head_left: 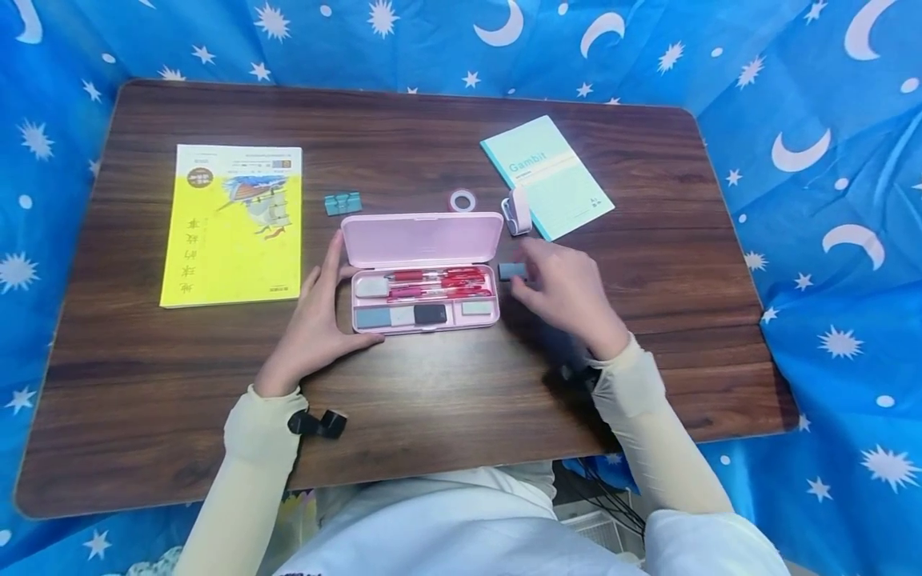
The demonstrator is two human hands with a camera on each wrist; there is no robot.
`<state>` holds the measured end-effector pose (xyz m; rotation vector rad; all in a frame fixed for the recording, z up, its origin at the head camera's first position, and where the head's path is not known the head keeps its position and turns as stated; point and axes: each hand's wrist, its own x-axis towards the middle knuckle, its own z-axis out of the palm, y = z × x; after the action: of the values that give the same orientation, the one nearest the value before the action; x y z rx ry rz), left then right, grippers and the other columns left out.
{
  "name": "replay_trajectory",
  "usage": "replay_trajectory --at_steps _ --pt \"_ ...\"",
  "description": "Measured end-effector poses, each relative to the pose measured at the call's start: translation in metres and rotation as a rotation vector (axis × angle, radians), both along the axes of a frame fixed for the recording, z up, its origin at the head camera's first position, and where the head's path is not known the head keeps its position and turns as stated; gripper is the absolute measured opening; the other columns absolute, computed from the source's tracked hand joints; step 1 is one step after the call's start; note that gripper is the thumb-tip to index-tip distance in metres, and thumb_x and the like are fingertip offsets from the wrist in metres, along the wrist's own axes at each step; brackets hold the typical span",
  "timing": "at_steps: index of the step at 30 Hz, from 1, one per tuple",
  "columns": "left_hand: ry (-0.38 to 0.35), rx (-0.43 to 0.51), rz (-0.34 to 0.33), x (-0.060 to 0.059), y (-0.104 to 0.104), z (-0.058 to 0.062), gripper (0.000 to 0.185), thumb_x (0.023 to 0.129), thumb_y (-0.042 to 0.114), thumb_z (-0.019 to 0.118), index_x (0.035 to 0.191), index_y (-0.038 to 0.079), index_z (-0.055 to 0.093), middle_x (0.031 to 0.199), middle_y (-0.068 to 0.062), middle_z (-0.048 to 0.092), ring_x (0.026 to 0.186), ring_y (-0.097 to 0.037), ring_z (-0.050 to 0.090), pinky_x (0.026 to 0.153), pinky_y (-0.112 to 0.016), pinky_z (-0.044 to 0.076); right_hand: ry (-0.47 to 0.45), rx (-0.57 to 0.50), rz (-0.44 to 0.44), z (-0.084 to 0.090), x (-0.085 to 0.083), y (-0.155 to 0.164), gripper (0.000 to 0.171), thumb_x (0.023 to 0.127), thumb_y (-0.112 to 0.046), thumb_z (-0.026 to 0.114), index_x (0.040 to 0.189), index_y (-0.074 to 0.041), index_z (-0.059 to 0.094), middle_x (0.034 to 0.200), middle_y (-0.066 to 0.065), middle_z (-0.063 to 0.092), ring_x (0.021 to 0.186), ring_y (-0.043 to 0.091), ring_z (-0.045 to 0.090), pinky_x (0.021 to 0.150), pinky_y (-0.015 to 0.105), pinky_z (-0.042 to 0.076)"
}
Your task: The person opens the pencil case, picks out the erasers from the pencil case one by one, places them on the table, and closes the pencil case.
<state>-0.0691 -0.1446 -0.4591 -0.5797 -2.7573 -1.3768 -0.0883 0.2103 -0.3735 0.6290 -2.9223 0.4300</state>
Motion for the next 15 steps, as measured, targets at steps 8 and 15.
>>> replay_trajectory --at_steps 8,15 --pt "0.000 -0.005 -0.007 -0.001 -0.001 -0.001 0.150 0.059 0.030 0.099 0.163 0.026 -0.009 0.143 -0.012 0.058 0.140 -0.025 0.046 0.125 -0.051 0.006 -0.010 0.003 0.274 -0.012 -0.014 -0.095 0.020 0.092 -0.024 0.068 0.103 -0.008 0.071 0.069 -0.002 0.062 0.054 0.015 0.051 0.045 0.032 0.038" --pt "0.018 0.002 -0.013 -0.002 -0.003 -0.002 0.149 0.060 0.030 0.099 0.163 0.024 -0.008 0.142 -0.010 0.059 0.141 -0.024 0.045 0.125 -0.051 0.006 -0.045 0.057 0.338 -0.030 -0.020 -0.141 0.018 0.092 -0.023 0.068 0.105 -0.011 0.069 0.068 -0.004 0.058 0.058 0.016 0.053 0.051 0.034 0.042"
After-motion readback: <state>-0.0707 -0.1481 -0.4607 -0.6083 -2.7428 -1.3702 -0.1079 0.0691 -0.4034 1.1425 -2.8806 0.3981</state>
